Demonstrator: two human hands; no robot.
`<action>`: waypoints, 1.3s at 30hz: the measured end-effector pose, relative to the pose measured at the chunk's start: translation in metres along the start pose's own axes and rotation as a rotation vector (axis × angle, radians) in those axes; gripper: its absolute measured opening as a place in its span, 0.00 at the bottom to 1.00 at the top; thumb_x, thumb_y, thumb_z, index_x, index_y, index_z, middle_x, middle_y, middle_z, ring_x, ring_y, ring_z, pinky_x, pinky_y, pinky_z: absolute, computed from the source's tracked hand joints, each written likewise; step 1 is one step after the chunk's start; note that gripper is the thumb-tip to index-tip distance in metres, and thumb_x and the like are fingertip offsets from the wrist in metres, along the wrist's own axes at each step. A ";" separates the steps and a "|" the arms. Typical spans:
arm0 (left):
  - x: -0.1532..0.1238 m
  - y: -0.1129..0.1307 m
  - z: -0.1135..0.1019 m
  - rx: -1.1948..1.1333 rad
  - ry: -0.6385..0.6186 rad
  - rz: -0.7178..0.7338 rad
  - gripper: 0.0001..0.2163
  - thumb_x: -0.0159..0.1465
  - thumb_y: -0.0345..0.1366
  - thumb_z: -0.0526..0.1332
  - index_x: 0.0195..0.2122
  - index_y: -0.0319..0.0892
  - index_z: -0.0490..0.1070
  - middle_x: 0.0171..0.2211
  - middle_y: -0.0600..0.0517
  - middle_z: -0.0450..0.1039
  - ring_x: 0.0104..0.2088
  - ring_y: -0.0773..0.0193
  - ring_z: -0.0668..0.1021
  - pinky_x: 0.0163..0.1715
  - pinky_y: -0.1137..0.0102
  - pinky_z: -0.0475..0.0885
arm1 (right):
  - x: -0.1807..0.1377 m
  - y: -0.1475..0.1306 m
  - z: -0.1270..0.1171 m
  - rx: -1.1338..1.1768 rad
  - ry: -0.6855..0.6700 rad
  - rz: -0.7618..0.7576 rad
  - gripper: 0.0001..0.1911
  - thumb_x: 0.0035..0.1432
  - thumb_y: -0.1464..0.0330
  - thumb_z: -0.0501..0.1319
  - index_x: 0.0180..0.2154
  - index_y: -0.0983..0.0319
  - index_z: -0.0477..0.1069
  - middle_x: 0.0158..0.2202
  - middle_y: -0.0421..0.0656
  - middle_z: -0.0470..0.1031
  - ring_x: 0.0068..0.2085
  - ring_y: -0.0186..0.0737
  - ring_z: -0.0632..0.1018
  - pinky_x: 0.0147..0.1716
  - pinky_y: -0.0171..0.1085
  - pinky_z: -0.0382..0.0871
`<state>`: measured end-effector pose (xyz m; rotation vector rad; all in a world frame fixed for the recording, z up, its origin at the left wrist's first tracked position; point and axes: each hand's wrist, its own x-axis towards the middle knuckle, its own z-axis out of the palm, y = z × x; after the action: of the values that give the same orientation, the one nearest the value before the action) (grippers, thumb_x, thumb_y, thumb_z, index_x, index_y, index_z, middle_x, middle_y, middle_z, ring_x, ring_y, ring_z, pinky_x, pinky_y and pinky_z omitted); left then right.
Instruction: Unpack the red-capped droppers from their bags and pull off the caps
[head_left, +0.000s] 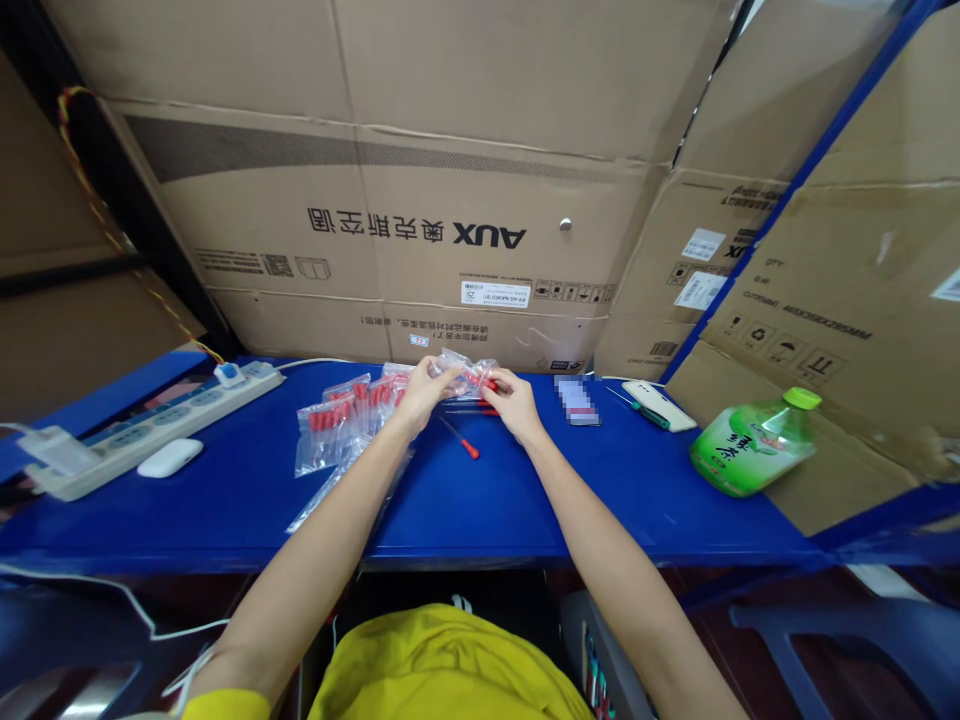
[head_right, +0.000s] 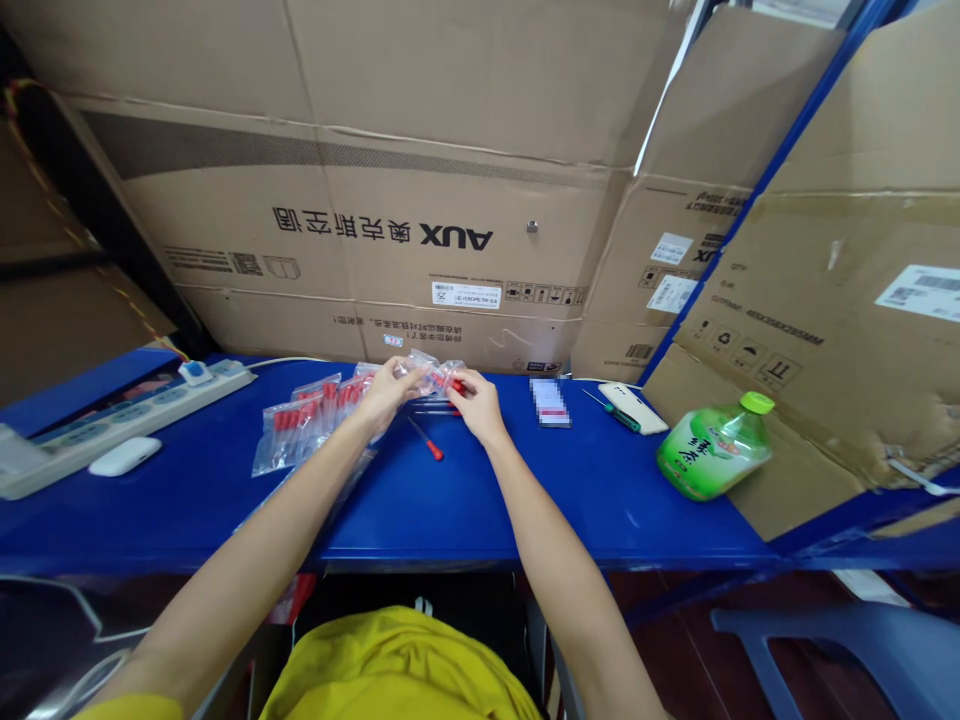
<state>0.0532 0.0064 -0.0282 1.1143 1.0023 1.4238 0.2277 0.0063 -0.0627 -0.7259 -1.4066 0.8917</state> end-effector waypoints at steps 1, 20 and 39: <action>0.000 0.000 0.000 0.004 0.008 -0.008 0.22 0.51 0.41 0.76 0.38 0.44 0.65 0.35 0.53 0.76 0.31 0.63 0.80 0.34 0.67 0.78 | 0.000 0.000 0.000 -0.009 0.001 -0.006 0.15 0.49 0.60 0.72 0.39 0.60 0.81 0.47 0.46 0.77 0.47 0.44 0.81 0.52 0.42 0.76; 0.007 -0.006 -0.004 0.025 0.189 0.033 0.18 0.55 0.43 0.73 0.33 0.44 0.63 0.23 0.59 0.67 0.22 0.68 0.74 0.27 0.71 0.74 | -0.001 -0.012 -0.003 -0.141 0.056 0.037 0.14 0.51 0.56 0.71 0.35 0.58 0.83 0.46 0.46 0.83 0.45 0.47 0.81 0.48 0.44 0.77; 0.019 -0.006 -0.025 0.175 0.537 0.223 0.17 0.57 0.35 0.70 0.46 0.43 0.70 0.45 0.46 0.79 0.40 0.61 0.81 0.38 0.71 0.74 | -0.007 -0.020 -0.026 -0.783 -0.321 -0.042 0.21 0.51 0.75 0.68 0.47 0.54 0.80 0.45 0.42 0.83 0.46 0.47 0.79 0.50 0.45 0.71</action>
<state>0.0295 0.0260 -0.0376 1.0090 1.4337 1.9033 0.2559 -0.0075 -0.0510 -1.1592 -2.0832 0.4072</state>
